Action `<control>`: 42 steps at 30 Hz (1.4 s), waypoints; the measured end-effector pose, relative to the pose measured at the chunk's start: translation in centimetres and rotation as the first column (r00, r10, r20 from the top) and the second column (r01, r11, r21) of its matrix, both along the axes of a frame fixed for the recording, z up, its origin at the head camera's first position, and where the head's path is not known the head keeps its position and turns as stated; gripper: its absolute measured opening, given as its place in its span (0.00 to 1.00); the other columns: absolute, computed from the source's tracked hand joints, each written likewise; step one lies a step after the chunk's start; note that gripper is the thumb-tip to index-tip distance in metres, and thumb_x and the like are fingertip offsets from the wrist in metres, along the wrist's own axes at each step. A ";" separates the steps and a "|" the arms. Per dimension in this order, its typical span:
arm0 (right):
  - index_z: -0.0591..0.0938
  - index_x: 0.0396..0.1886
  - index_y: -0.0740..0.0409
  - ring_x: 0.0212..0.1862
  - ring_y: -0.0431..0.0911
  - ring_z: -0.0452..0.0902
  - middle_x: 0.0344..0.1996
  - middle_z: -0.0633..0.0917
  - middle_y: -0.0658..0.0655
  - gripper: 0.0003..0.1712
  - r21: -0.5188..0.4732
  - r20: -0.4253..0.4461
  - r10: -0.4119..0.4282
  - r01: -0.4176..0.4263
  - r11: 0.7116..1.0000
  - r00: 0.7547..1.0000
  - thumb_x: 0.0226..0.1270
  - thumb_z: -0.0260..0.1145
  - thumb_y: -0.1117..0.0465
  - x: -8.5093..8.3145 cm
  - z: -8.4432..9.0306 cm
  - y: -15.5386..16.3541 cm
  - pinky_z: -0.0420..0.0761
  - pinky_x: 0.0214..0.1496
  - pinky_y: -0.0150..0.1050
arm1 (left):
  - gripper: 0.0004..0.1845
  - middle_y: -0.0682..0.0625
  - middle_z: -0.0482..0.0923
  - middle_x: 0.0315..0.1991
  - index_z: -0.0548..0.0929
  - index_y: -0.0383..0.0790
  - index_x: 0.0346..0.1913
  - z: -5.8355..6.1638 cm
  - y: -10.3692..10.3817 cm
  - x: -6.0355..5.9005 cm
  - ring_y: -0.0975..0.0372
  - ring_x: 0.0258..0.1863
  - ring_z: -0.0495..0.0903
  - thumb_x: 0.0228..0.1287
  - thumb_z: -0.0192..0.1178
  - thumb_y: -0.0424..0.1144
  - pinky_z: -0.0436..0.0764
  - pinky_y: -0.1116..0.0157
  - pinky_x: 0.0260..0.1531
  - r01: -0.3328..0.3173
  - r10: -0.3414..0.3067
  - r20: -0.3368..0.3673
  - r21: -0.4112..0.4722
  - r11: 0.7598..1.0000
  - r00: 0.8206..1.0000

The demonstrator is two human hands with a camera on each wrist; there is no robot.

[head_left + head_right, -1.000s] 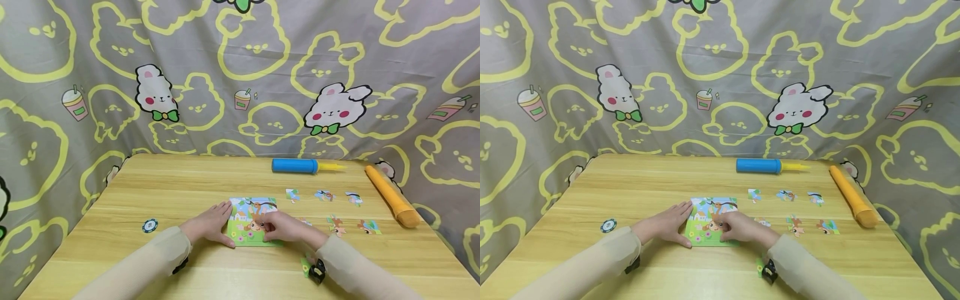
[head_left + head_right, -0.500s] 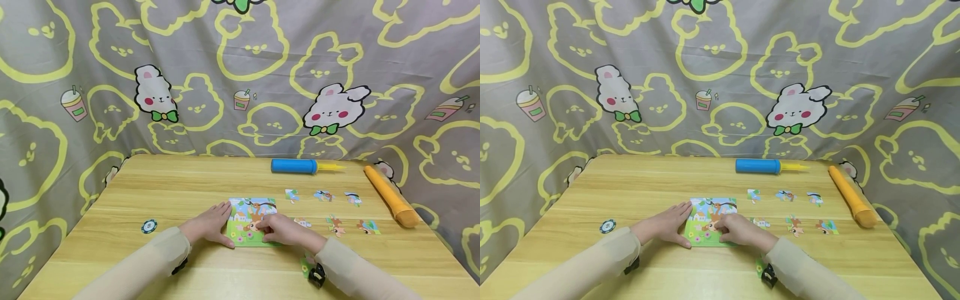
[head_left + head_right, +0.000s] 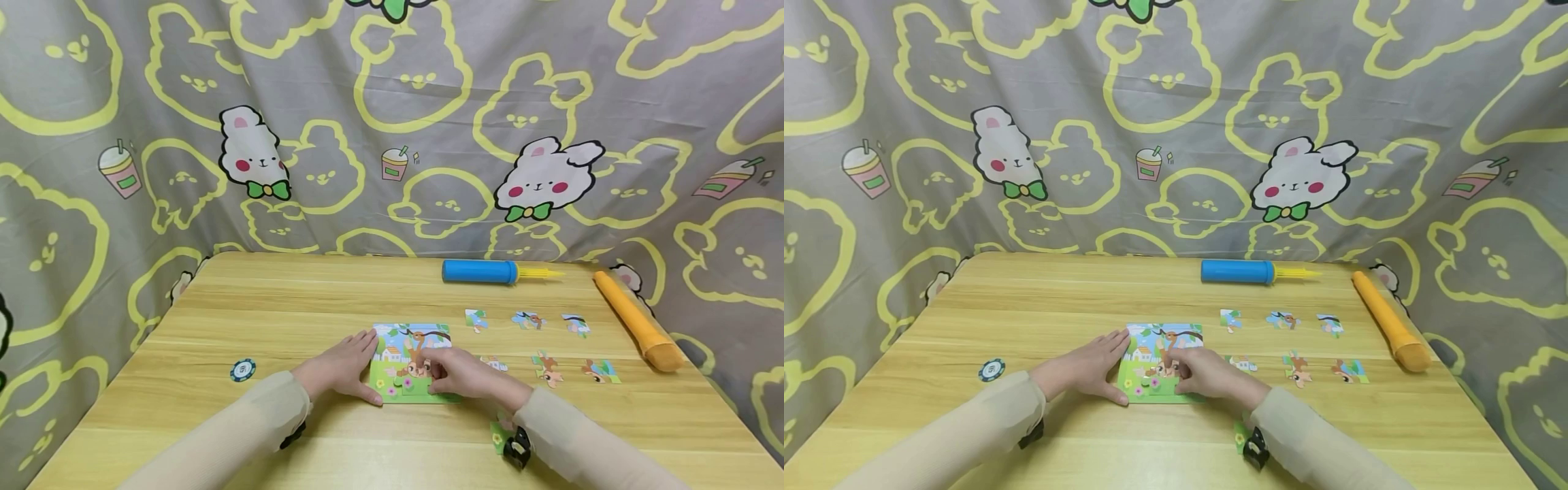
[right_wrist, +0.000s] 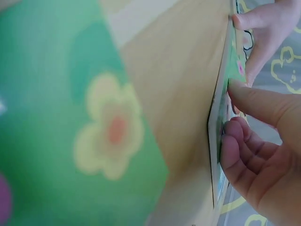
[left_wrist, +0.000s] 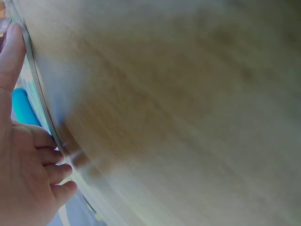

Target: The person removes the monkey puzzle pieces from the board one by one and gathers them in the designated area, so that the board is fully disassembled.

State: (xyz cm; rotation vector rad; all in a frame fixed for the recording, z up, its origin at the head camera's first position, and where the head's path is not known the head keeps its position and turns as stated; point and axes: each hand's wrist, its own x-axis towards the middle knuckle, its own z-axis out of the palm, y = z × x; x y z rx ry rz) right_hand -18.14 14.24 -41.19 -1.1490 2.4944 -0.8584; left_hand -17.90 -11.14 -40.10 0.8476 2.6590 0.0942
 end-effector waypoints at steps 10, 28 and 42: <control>0.76 0.34 0.58 0.23 0.49 0.77 0.24 0.78 0.57 0.03 -0.194 0.270 -0.028 0.083 0.977 0.962 0.65 0.59 0.69 -0.4 -0.3 -0.1 0.80 0.27 0.40 | 0.61 0.39 0.42 0.71 0.49 0.30 0.70 -0.1 0.0 0.0 0.50 0.69 0.42 0.44 0.56 0.72 0.47 0.56 0.66 0.002 -0.002 -0.002 -0.009 1.000 1.000; 0.77 0.35 0.62 0.26 0.47 0.72 0.25 0.78 0.58 0.06 -0.276 0.370 -0.101 0.213 0.937 0.924 0.65 0.61 0.63 -0.4 1.3 4.2 0.75 0.26 0.36 | 0.61 0.39 0.42 0.71 0.49 0.31 0.70 0.1 0.0 0.0 0.50 0.69 0.42 0.44 0.56 0.72 0.46 0.56 0.66 -0.003 0.003 0.005 -0.005 1.000 1.000; 0.78 0.34 0.61 0.23 0.46 0.73 0.23 0.79 0.58 0.07 -0.163 0.352 -0.172 0.241 0.957 0.920 0.66 0.60 0.61 0.8 1.5 15.1 0.74 0.23 0.35 | 0.60 0.38 0.42 0.71 0.49 0.30 0.70 0.1 0.1 0.1 0.50 0.69 0.42 0.45 0.57 0.71 0.47 0.56 0.66 -0.003 0.003 0.005 -0.007 1.000 1.000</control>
